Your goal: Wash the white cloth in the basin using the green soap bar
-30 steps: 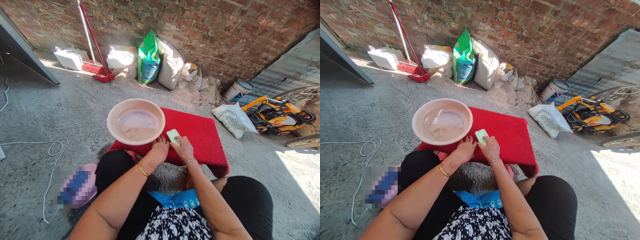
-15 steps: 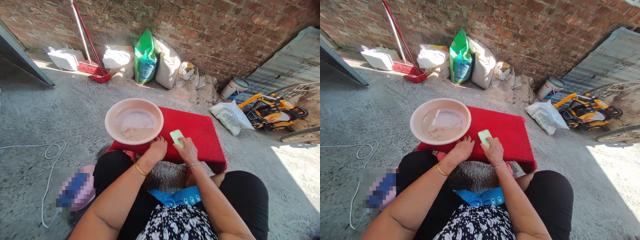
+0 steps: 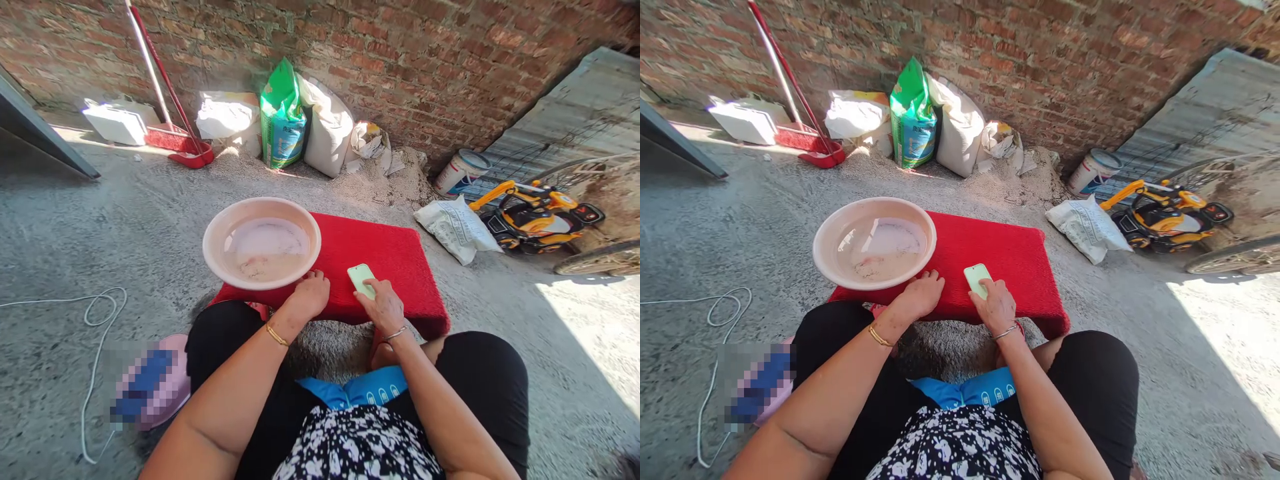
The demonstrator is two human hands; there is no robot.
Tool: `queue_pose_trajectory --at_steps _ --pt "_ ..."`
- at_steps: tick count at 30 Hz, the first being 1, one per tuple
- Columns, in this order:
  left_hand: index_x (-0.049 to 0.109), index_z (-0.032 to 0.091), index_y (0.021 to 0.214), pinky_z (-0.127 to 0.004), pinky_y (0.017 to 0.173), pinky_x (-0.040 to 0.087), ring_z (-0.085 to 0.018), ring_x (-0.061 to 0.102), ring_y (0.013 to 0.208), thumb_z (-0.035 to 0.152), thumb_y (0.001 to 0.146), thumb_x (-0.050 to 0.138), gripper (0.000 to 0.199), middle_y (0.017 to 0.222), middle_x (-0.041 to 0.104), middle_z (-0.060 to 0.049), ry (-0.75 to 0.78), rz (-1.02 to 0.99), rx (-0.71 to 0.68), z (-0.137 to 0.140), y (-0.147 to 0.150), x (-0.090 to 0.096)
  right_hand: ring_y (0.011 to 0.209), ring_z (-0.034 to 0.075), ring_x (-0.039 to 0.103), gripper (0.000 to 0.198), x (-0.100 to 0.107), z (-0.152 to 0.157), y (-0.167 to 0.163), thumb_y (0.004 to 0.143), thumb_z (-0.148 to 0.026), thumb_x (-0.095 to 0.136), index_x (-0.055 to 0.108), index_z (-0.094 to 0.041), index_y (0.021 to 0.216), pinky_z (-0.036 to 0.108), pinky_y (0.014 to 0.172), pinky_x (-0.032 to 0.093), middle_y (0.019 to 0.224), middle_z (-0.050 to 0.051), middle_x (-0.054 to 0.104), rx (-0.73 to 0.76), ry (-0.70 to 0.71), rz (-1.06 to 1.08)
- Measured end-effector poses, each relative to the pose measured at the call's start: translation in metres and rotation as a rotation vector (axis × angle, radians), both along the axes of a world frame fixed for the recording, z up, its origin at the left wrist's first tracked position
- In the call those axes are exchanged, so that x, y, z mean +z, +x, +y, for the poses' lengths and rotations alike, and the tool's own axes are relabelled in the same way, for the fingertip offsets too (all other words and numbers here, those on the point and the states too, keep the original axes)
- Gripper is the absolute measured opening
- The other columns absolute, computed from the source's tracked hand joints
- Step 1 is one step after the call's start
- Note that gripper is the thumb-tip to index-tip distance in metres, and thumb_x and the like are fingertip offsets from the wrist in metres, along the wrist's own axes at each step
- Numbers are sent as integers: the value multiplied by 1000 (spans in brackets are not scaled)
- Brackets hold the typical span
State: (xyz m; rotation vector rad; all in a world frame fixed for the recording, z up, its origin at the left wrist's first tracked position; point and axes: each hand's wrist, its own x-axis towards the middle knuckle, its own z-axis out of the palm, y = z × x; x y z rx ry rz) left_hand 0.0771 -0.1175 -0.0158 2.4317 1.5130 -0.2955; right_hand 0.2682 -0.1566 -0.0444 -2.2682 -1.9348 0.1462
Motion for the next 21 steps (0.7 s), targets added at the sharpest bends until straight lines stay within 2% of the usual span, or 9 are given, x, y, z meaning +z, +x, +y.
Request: queue_pose_trajectory --at_steps 2,4,10,13,18,21 --pt "60 9 118 -40 87 51 -29 54 116 8 91 30 40 126 54 -19 -4 -15 -4 0 -2 3 86 18 58 38 -4 -2 -17 85 -50 59 63 -29 116 26 71 39 98 4 56 94 -2 -3" --pt "60 10 117 -38 88 51 -28 54 116 8 91 30 39 126 54 -18 -1 -14 -4 0 -3 5 85 18 59 38 -6 -3 -19 85 -50 59 62 -29 116 26 70 38 98 4 57 106 -24 -10" --pt "60 9 117 -42 87 50 -30 53 115 8 91 31 39 126 53 -19 -19 -3 1 1 0 4 88 20 60 42 4 -14 35 87 -53 54 59 -29 121 27 67 38 101 5 57 -128 -111 -65" --pt "61 9 115 -41 88 50 -29 53 116 7 90 33 37 124 53 -21 -33 -30 -1 3 -2 3 87 20 60 44 7 -19 40 86 -56 54 59 -30 121 27 65 37 102 5 56 -177 -114 -49" --pt "56 9 116 -35 88 49 -24 60 106 5 91 31 36 115 57 -18 29 -111 51 5 -6 0 89 18 59 40 3 -20 -11 86 -53 55 60 -29 117 25 67 38 101 4 57 51 -33 18" --pt "55 10 113 -33 86 50 -22 63 99 7 92 32 31 109 59 -16 78 -136 49 6 -6 -3 87 18 59 39 0 -20 -35 87 -53 55 60 -29 117 25 68 38 100 5 57 184 -47 -31"
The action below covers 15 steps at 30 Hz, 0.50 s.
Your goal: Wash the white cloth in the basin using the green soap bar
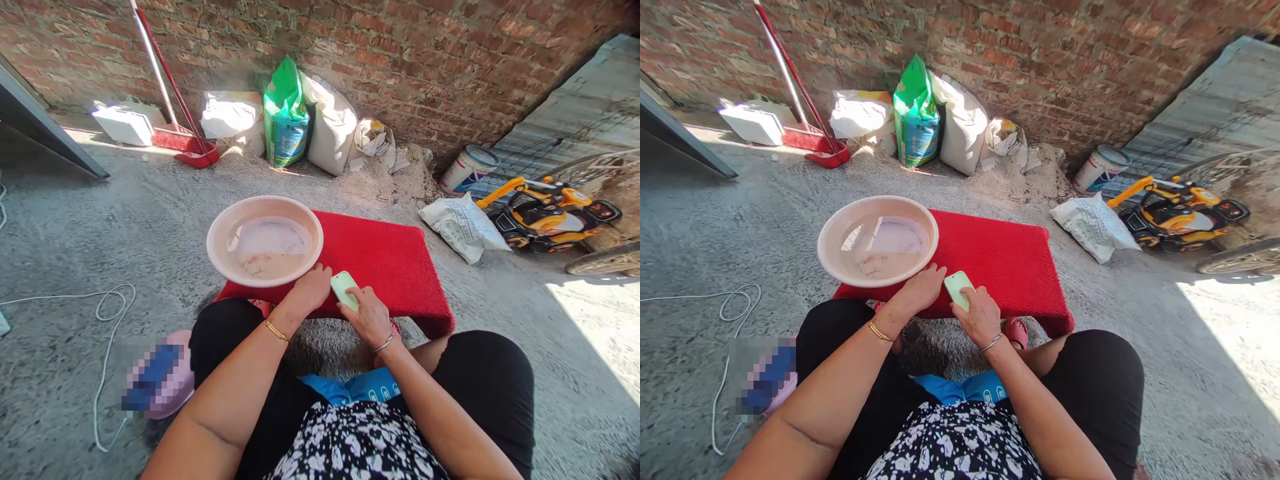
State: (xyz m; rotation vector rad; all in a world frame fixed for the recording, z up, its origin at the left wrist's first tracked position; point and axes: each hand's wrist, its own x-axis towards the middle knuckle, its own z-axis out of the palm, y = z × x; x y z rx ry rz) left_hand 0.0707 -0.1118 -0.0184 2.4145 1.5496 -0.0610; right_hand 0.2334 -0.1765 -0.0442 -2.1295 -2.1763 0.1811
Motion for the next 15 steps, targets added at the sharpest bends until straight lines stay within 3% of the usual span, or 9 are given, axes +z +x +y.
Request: queue_pose_trajectory --at_steps 3,9,12,15 --pt "55 11 112 -33 85 50 -22 64 99 8 92 31 31 106 61 -15 8 7 -15 0 1 -1 85 19 61 43 3 -1 6 84 -56 57 58 -28 116 26 65 37 97 4 58 -8 -54 -82" --pt "55 12 116 -36 80 51 -24 64 98 10 94 30 34 108 61 -15 33 29 -27 -7 7 8 85 20 62 44 14 -4 38 79 -61 60 56 -26 104 26 63 35 97 3 61 -196 -132 -69" --pt "59 12 111 -37 79 51 -26 63 100 18 95 34 30 106 63 -16 23 36 -52 -18 5 20 83 19 62 42 12 -2 24 78 -61 60 56 -25 101 26 62 33 95 2 61 -203 -109 3" --pt "65 11 104 -39 82 51 -27 65 98 24 93 41 30 101 68 -16 -127 73 -163 -29 -5 31 80 18 61 42 5 3 -4 78 -63 60 56 -25 97 25 60 31 93 1 60 -145 -79 49"
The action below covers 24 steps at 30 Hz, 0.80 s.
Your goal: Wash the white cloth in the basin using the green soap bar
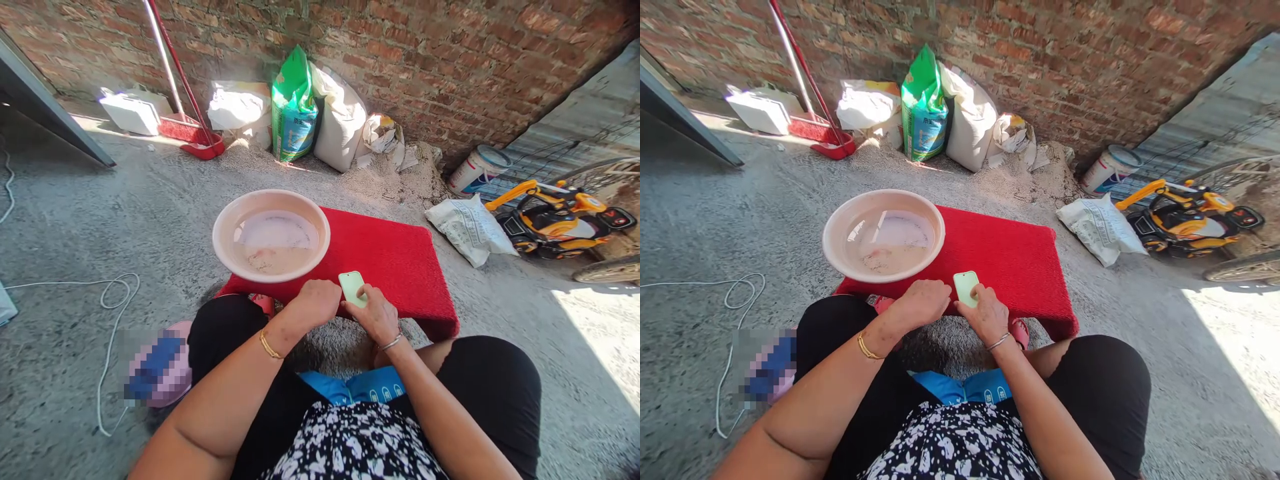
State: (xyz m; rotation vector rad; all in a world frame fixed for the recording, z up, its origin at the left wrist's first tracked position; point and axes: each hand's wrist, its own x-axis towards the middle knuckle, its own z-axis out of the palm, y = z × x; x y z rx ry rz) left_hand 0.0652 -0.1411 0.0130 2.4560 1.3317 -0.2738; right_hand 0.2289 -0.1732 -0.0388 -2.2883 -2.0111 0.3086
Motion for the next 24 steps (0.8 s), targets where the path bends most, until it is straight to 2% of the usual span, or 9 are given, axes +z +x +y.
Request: queue_pose_trajectory --at_steps 3,6,9,13,17,20,22,24 --pt "68 10 107 -38 84 52 -28 67 98 25 86 53 30 103 71 -17 -205 104 -112 -8 -8 5 78 17 60 43 -4 8 -24 77 -63 61 56 -25 96 24 58 29 91 0 60 78 27 3" --pt "68 7 110 -38 84 53 -29 67 98 25 81 59 35 104 71 -20 -288 145 -179 -15 -5 1 79 17 60 43 -2 13 -25 75 -63 63 57 -25 96 25 57 27 91 0 60 127 3 -31" --pt "71 8 106 -38 82 54 -30 68 97 22 77 63 33 101 72 -21 -333 158 -231 -21 4 -9 79 19 61 42 7 13 -6 75 -62 64 57 -24 93 25 57 26 90 1 60 99 -78 -97" --pt "70 9 109 -40 80 54 -31 67 98 16 74 63 36 105 70 -22 -360 196 -202 -24 11 -23 79 19 61 39 18 10 11 77 -61 62 58 -24 89 25 57 26 90 1 61 22 -133 -135" --pt "69 14 112 -40 79 54 -32 65 102 17 70 67 42 112 69 -19 -394 244 -179 -27 16 -37 77 16 60 37 16 6 -18 78 -60 62 59 -24 87 25 58 28 89 0 60 117 -57 -85" --pt "72 18 105 -40 81 53 -30 64 103 13 67 68 38 112 70 -15 -407 241 -247 -34 22 -46 78 15 60 37 10 6 -46 77 -59 63 60 -24 89 25 60 31 91 1 59 262 -28 -85" --pt "73 17 101 -44 80 53 -31 64 97 10 66 66 36 106 71 -15 -430 237 -281 -39 27 -50 79 16 61 37 8 6 -49 77 -58 64 60 -24 91 24 61 32 93 2 60 309 -54 -105" --pt "72 14 102 -50 78 52 -33 65 94 8 67 64 36 105 71 -18 -432 236 -279 -44 31 -52 80 17 61 38 9 6 -38 77 -58 64 60 -24 91 25 61 33 94 2 60 283 -91 -141"
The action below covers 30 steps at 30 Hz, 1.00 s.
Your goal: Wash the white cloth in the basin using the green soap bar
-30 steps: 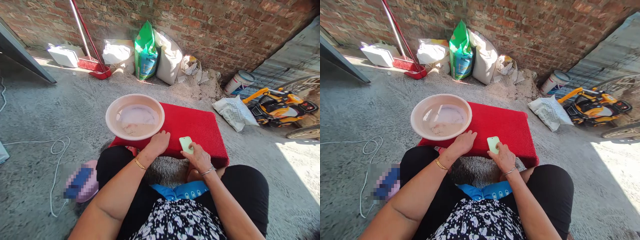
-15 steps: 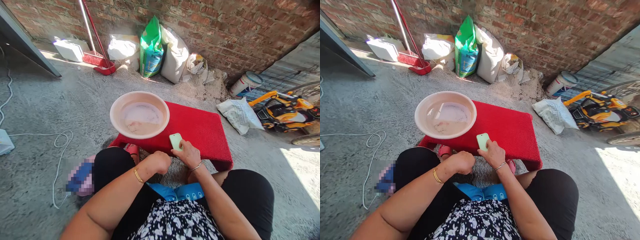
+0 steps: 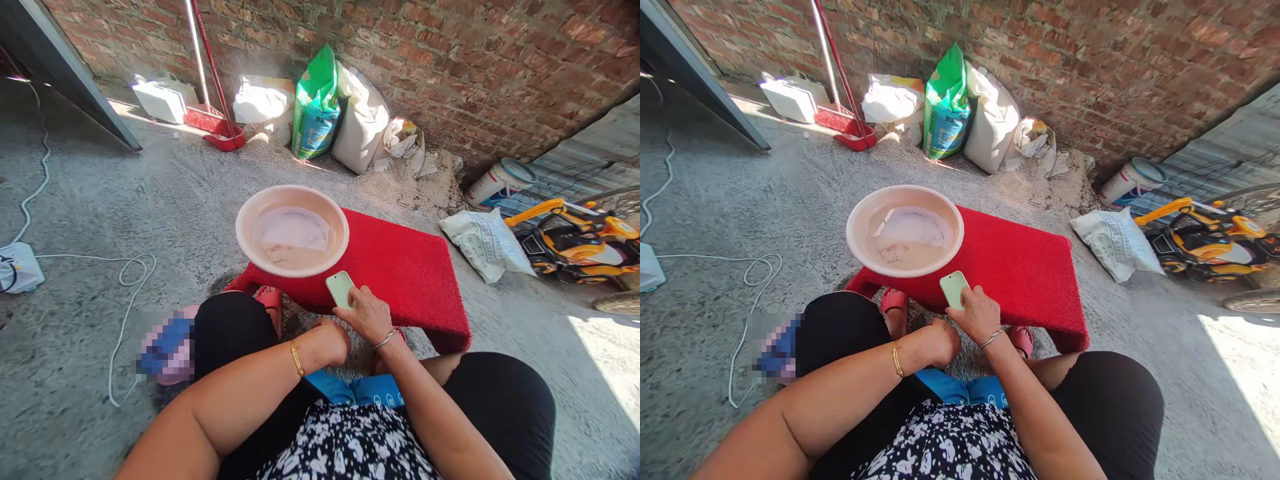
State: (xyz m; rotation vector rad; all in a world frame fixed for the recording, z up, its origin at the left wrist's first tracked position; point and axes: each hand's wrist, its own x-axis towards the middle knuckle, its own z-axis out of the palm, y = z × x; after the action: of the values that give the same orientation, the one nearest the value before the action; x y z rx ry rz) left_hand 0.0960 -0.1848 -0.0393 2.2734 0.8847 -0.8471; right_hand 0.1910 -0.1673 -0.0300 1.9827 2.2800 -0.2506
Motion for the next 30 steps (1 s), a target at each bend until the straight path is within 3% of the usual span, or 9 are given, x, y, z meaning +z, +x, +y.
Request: queue_pose_trajectory --at_steps 6,12,16,24,26,30 --pt "70 16 108 -58 81 48 -37 63 100 9 66 66 44 116 67 -21 92 -39 69 -2 3 -3 84 20 63 40 14 4 50 78 -62 59 60 -24 88 26 62 34 92 3 62 -233 -28 -39" --pt "72 15 99 -58 78 48 -36 65 95 10 67 66 33 109 70 -20 150 -134 105 1 5 -12 86 21 63 44 10 35 6 80 -66 55 61 -25 92 29 70 40 93 4 65 -256 22 63" --pt "71 15 101 -57 79 48 -35 65 96 11 72 63 31 110 69 -19 180 -118 51 2 5 -15 89 23 64 47 2 49 -13 81 -67 52 62 -23 96 31 73 43 96 7 66 -213 -15 52" --pt "70 8 106 -56 77 45 -35 64 93 13 79 51 33 106 68 -23 297 -261 -7 -7 -1 -22 88 27 66 55 9 48 47 82 -72 43 65 -22 89 35 71 44 89 11 69 -383 -39 -59" --pt "69 8 108 -57 78 45 -36 64 93 13 80 51 34 108 68 -22 312 -262 -23 -8 2 -31 87 26 66 55 10 50 38 81 -73 43 65 -23 86 34 71 44 89 10 69 -372 -21 -27" --pt "71 10 107 -57 80 46 -36 64 94 14 79 55 33 108 68 -23 265 -181 -12 -2 12 -53 88 25 66 54 5 55 -10 81 -71 45 65 -23 92 34 74 45 93 9 69 -255 -5 40"
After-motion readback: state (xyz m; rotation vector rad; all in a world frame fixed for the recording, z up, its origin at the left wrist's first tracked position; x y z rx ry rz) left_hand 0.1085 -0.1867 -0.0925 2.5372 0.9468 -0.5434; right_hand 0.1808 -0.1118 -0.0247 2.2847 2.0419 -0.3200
